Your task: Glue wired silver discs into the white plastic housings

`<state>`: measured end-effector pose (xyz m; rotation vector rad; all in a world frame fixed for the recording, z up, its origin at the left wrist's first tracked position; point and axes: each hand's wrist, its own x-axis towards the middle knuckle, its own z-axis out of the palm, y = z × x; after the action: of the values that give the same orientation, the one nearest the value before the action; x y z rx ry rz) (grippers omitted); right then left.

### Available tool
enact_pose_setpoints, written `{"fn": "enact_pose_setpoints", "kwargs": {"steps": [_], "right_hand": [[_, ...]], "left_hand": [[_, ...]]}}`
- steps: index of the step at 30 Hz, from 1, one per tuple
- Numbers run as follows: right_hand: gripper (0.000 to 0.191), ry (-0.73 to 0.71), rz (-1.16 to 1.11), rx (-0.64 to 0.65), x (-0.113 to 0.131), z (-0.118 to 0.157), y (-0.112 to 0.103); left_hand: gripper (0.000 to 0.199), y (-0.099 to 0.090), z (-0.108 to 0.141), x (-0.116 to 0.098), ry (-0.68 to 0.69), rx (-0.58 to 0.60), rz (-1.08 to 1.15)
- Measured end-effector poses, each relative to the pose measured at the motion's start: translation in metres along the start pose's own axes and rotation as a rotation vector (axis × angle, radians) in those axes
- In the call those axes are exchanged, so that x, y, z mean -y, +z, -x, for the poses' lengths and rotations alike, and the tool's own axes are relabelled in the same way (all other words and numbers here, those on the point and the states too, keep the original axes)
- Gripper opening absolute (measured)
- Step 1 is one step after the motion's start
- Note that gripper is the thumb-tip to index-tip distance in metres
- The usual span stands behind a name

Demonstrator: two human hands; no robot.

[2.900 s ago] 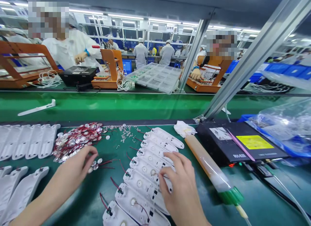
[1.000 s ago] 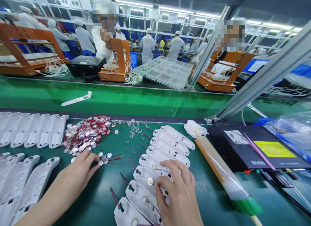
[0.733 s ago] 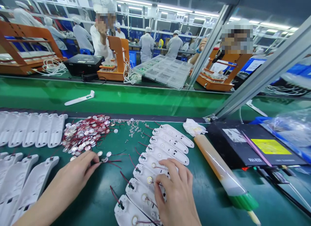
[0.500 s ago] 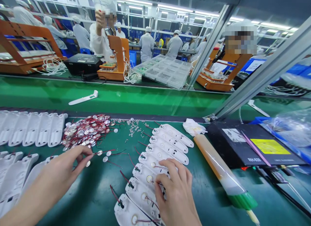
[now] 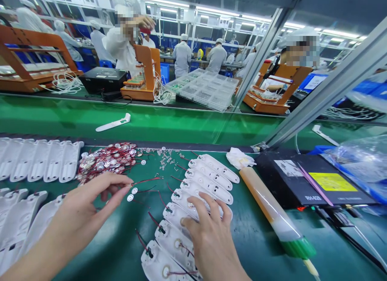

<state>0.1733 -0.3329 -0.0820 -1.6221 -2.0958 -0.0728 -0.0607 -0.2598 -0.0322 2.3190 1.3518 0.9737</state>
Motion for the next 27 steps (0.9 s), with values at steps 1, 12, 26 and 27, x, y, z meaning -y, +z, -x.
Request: {"fn": "enact_pose_setpoints", "kwargs": {"steps": [1, 12, 26, 27], "right_hand": [[0.028, 0.000, -0.012, -0.014, -0.001, -0.001, -0.001], [0.038, 0.004, 0.170, 0.030, -0.018, -0.016, 0.003], [0.015, -0.247, -0.122, -0.217, 0.030, -0.033, -0.014], [0.017, -0.232, -0.144, -0.233, 0.031, -0.030, -0.009]], "left_hand": [[0.011, 0.003, 0.000, -0.001, -0.006, 0.012, 0.016], [0.015, 0.029, 0.010, -0.003, -0.097, 0.179, 0.141], [0.013, 0.033, 0.012, -0.026, -0.237, 0.320, 0.511], [0.013, 0.035, 0.014, -0.025, -0.212, 0.337, 0.474]]}}
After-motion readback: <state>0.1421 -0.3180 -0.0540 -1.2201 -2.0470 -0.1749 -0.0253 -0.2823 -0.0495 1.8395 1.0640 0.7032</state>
